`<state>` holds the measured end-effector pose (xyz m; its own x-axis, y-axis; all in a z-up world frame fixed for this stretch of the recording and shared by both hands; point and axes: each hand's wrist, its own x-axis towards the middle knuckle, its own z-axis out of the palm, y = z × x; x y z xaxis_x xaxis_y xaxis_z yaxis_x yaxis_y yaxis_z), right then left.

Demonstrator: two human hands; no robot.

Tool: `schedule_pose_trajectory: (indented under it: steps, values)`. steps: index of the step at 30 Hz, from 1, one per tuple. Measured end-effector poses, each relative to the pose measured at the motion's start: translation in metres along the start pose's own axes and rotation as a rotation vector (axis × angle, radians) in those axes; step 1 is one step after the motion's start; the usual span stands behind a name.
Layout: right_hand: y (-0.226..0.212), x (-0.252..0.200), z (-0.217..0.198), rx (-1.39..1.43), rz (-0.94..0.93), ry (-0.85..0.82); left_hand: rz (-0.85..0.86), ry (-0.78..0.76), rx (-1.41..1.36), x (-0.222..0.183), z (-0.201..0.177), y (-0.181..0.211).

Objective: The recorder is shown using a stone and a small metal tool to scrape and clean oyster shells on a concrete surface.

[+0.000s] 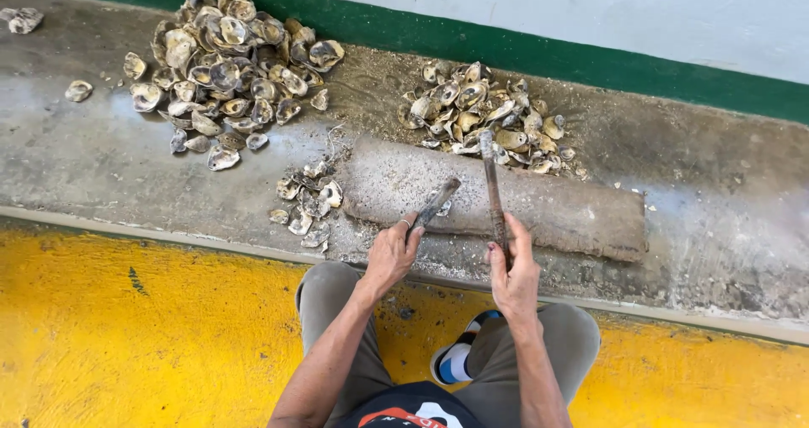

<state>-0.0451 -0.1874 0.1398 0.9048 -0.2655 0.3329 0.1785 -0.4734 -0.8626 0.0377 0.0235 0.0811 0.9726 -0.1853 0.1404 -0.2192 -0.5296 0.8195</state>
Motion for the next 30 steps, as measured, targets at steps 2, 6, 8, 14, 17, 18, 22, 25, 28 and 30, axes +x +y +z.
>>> schedule_pose_trajectory:
  steps: [2,6,8,14,17,18,22,25,28,30]
  values:
    - [-0.005,0.004,0.002,-0.061,-0.046,0.015,-0.039,-0.032,0.005,0.005,-0.003,0.002]
    - [0.032,0.005,0.018,-0.227,0.208,-0.110,-0.111,-0.109,0.000,0.006,0.000,0.002]
    - [0.018,0.005,0.019,-0.277,0.146,-0.134,-0.130,-0.114,-0.009,0.004,-0.003,0.007]
    - [0.034,-0.010,0.019,-0.233,0.113,-0.177,-0.030,-0.060,0.024,0.000,-0.001,0.007]
    - [0.034,-0.009,0.019,-0.216,0.212,-0.192,-0.054,-0.090,0.049,0.003,0.000,0.006]
    - [0.034,-0.009,0.018,-0.198,0.229,-0.187,-0.087,-0.113,0.053,0.003,0.001,0.004]
    - [0.024,-0.009,0.010,-0.174,0.237,-0.149,-0.046,-0.081,0.040,0.002,0.000,0.001]
    - [0.008,-0.003,0.003,-0.212,0.223,-0.127,0.018,-0.020,0.037,0.004,0.004,-0.003]
    - [-0.004,0.001,-0.001,-0.168,0.132,-0.124,-0.021,-0.053,0.065,0.003,-0.002,0.007]
    - [-0.011,0.004,-0.003,-0.145,0.071,-0.115,-0.094,-0.121,0.099,0.008,-0.003,0.011]
